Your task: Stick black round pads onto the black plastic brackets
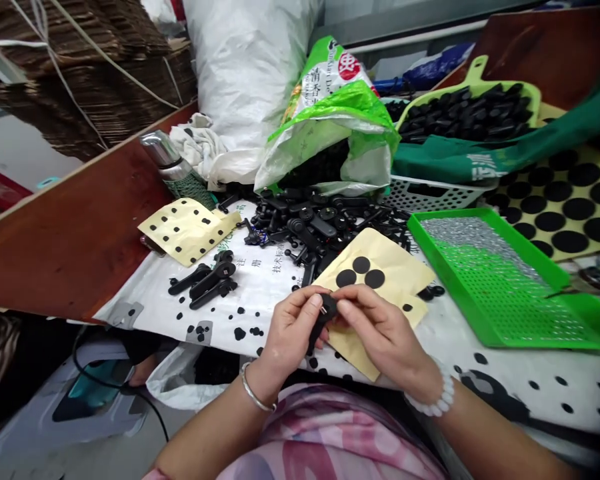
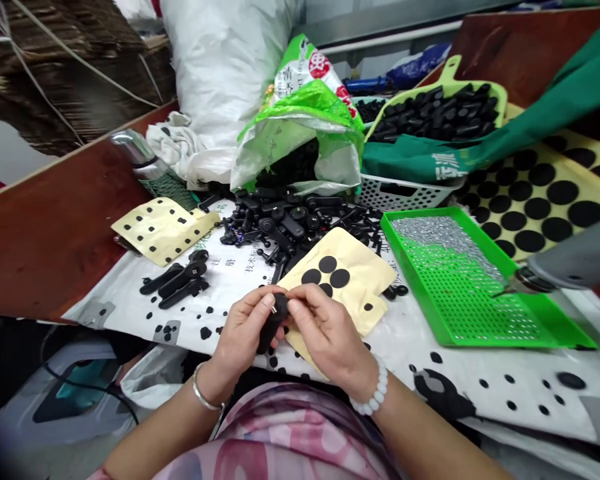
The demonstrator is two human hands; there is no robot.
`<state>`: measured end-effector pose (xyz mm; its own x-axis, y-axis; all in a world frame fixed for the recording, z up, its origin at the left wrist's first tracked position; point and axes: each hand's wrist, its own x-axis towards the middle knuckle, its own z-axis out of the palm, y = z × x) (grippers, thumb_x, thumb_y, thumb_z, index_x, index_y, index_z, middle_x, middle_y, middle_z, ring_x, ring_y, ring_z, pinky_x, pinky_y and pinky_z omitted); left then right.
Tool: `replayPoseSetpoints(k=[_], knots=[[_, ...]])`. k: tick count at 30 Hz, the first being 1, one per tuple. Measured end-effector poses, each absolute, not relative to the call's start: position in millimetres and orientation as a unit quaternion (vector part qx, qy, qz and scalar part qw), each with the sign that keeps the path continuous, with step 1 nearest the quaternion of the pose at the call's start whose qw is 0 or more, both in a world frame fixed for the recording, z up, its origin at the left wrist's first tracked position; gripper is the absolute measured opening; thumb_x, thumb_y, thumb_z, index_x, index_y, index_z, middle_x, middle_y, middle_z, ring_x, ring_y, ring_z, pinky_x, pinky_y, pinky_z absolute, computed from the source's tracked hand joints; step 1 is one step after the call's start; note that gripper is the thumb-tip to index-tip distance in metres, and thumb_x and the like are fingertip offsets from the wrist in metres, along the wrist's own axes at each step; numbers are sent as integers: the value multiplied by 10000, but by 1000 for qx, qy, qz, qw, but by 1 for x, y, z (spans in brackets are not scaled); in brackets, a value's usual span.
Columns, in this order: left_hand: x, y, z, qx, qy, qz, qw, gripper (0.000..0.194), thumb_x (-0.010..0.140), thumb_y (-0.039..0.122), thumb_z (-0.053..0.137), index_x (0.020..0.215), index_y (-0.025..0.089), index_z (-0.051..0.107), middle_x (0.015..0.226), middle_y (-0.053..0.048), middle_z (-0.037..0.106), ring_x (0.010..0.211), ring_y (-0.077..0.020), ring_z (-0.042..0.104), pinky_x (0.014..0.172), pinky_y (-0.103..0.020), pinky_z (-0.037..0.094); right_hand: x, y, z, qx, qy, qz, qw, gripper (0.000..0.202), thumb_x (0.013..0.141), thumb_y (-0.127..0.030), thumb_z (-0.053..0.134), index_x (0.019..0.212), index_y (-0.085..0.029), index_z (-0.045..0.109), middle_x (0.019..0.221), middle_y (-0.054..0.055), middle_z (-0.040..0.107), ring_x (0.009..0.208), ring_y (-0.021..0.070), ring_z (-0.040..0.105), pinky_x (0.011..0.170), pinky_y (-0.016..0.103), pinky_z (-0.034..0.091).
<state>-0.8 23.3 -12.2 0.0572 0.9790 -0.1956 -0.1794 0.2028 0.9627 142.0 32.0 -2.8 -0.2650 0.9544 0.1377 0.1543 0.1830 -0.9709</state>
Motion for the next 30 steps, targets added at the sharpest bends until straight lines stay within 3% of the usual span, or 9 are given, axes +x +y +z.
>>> replayPoseSetpoints(k=[4, 9, 11, 13, 16, 19, 23, 26, 30], knots=[[-1, 22, -14, 434, 499, 467, 587, 339, 771, 459, 569, 899, 147, 610, 575, 17, 542, 403, -66, 473, 367, -170, 383, 138, 39, 2, -450, -613, 513, 398, 179, 793, -370, 580, 755, -200, 537, 660, -14, 575, 587, 114, 559, 531, 213, 469], [-20, 23, -10, 481, 513, 464, 539, 310, 798, 426, 521, 874, 139, 608, 598, 2, 549, 434, -78, 465, 412, -200, 390, 137, 45, 4, -458, -580, 577, 349, 303, 849, -417, 469, 671, -177, 515, 552, -17, 531, 495, 97, 486, 474, 216, 415], [-38, 26, -8, 536, 556, 486, 409, 292, 794, 397, 522, 908, 144, 614, 669, -23, 587, 515, -110, 515, 476, -228, 427, 141, 44, 3, -459, -584, 564, 362, 299, 855, -415, 462, 697, -171, 532, 597, 1, 563, 538, 103, 513, 513, 223, 436], [-61, 33, -9, 609, 600, 478, 200, 290, 752, 356, 582, 954, 152, 626, 822, -64, 637, 702, -170, 583, 652, -282, 464, 147, 41, 1, -465, -595, 531, 384, 268, 852, -399, 480, 725, -171, 544, 634, 6, 573, 581, 111, 535, 550, 229, 452], [-93, 50, -19, 678, 647, 344, -60, 322, 743, 340, 585, 994, 154, 659, 796, -86, 639, 790, -240, 589, 793, -374, 418, 164, 37, -2, -483, -604, 485, 409, 227, 845, -373, 501, 745, -175, 548, 651, 6, 570, 607, 120, 546, 577, 241, 464], [-114, 65, -32, 710, 643, 232, -167, 313, 750, 349, 564, 968, 159, 685, 757, -95, 618, 753, -257, 581, 823, -429, 377, 185, 33, -9, -522, -599, 424, 435, 204, 849, -358, 500, 772, -177, 556, 666, 8, 575, 623, 128, 554, 585, 248, 463], [-120, 72, -33, 716, 640, 197, -197, 319, 768, 353, 552, 1007, 173, 663, 947, -156, 602, 880, -308, 564, 847, -473, 347, 207, 28, -18, -582, -614, 291, 448, 151, 833, -321, 533, 780, -187, 578, 698, 13, 591, 646, 143, 558, 605, 263, 448], [-105, 69, -23, 714, 634, 236, -183, 387, 765, 354, 574, 1108, 178, 607, 1108, -189, 551, 1008, -347, 522, 868, -494, 348, 210, 27, -22, -576, -657, 224, 432, 123, 836, -271, 524, 775, -194, 599, 749, 31, 603, 701, 158, 566, 643, 283, 446], [-59, 67, -10, 737, 598, 314, -21, 377, 791, 354, 546, 1109, 160, 600, 1073, -139, 590, 969, -266, 565, 818, -384, 443, 199, 33, -20, -551, -712, 168, 402, 153, 853, -231, 484, 829, -185, 627, 807, 61, 620, 774, 174, 581, 702, 299, 451]])
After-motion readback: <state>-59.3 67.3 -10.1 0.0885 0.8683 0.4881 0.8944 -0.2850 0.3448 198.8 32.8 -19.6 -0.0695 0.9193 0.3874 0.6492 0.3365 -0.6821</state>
